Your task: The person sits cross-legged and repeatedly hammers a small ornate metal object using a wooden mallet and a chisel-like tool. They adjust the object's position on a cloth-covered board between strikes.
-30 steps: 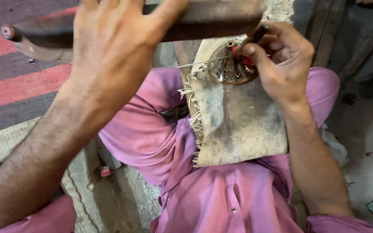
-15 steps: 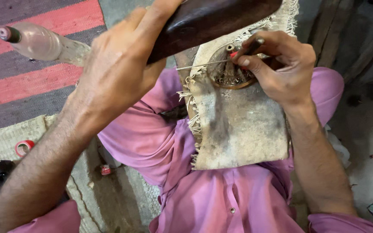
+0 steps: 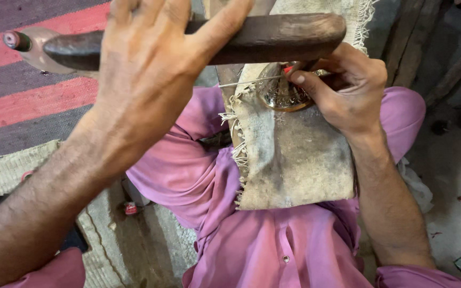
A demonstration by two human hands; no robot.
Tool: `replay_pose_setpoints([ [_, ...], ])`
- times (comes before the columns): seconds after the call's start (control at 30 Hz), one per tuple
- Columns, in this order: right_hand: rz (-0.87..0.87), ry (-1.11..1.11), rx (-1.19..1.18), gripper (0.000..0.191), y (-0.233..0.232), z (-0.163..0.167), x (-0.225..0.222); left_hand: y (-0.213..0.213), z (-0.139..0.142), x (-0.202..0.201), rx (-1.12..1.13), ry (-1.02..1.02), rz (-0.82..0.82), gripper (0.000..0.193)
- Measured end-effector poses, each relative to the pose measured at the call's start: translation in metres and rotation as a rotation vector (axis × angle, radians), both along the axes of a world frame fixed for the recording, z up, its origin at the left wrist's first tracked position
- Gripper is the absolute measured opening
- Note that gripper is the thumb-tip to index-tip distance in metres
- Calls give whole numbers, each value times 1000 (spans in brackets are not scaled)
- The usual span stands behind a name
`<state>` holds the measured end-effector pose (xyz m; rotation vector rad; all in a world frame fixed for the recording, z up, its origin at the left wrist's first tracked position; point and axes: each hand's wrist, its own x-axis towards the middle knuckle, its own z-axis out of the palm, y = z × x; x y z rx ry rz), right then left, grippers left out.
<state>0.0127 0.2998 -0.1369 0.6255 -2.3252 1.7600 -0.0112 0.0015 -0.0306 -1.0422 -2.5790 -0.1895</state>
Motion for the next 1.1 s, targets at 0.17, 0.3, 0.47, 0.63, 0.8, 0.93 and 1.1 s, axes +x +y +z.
replay_pose_setpoints([
  [0.17, 28, 52, 9, 24, 4, -4, -4, 2, -2, 0, 16, -27, 24, 63],
  [0.3, 37, 35, -4, 18, 7, -5, -4, 3, -3, -1, 58, -59, 8, 63],
  [0.47, 39, 40, 6, 17, 8, -4, -4, 5, -2, -4, 47, -20, -5, 59],
  [0.63, 28, 69, 46, 17, 10, -4, -7, 9, -1, -6, 41, -3, -4, 58],
  [0.8, 20, 80, 55, 15, 12, -5, -7, 11, -2, -8, 63, -18, 0, 50],
  [0.93, 24, 52, 28, 20, 14, -8, -8, 12, -1, -9, 78, -37, -1, 51],
  [1.1, 40, 77, 15, 17, 17, -12, -10, 13, -2, -10, 79, -54, 12, 52],
])
